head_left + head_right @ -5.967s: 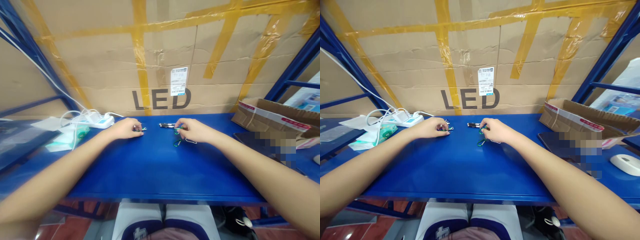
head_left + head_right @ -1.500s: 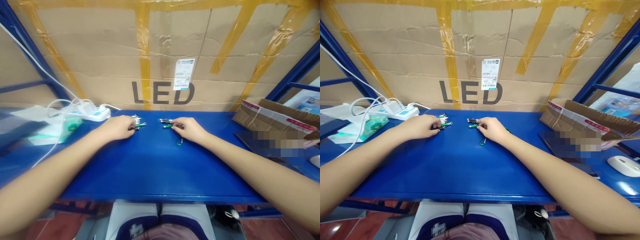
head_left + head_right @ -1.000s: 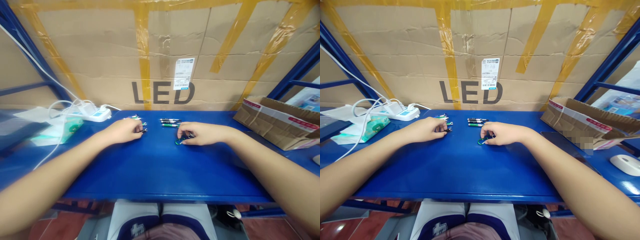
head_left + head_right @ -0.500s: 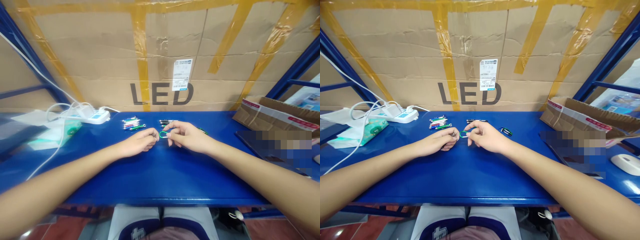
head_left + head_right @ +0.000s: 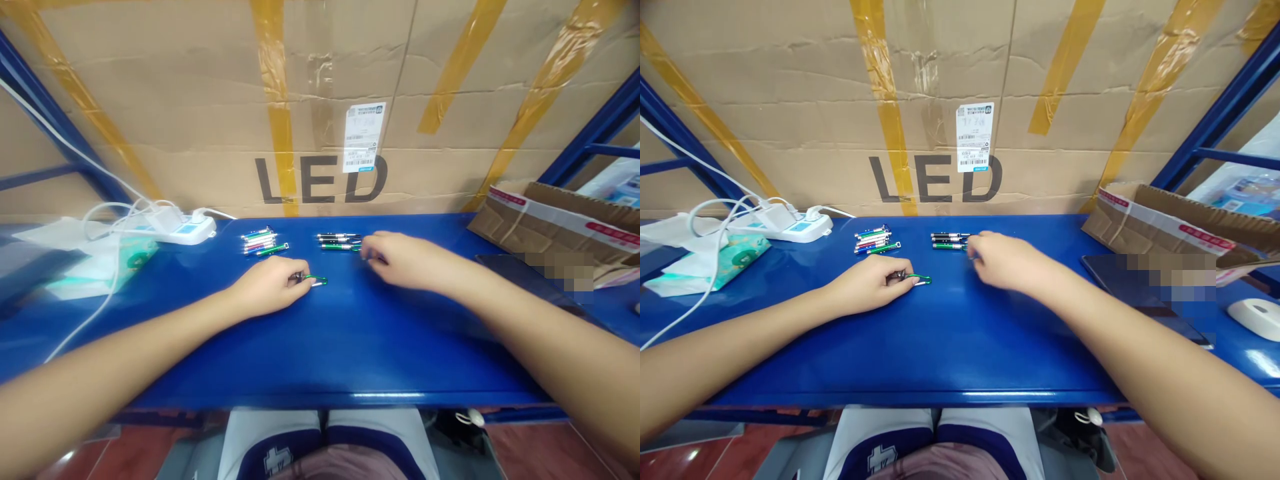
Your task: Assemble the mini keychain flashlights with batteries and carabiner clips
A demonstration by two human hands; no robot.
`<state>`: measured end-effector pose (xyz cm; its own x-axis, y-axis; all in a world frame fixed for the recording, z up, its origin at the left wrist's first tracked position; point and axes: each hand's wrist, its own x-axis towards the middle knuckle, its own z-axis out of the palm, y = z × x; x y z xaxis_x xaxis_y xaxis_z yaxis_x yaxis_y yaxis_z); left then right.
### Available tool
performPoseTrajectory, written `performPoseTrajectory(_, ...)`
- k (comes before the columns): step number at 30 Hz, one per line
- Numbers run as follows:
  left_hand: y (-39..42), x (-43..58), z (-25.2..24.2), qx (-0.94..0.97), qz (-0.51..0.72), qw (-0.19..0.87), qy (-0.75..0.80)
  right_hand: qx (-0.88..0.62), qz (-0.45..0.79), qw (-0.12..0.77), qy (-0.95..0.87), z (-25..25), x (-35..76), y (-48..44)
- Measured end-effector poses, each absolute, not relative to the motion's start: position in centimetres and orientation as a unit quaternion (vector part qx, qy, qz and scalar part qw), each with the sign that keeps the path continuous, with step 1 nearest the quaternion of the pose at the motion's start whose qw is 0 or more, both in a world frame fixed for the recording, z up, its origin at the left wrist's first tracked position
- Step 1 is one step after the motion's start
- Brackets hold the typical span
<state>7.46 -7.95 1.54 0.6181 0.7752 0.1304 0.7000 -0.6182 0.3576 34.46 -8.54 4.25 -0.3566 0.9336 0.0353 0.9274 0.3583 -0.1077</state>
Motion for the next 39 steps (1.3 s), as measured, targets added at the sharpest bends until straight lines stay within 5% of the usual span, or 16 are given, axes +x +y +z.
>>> performPoseTrajectory(4,-7.1,7.0,1.2,0.867,0.175,0.146,0.443,-0.635,-0.007,-0.081,-0.768,5.4,38.0,-6.9)
performPoseTrajectory(10,-6.9,7.0,1.1,0.835,0.229,0.207,0.455,-0.6,0.061,-0.11,-0.79,5.4,38.6,-6.0)
performPoseTrajectory(22,-7.0,7.2,1.3,0.876,0.22,0.184,0.388,-0.427,0.101,0.022,-0.898,4.0,33.8,-9.0)
performPoseTrajectory(39,-7.6,7.4,1.3,0.89,0.203,0.194,0.359,-0.489,0.046,0.01,-0.871,4.0,32.4,-9.8)
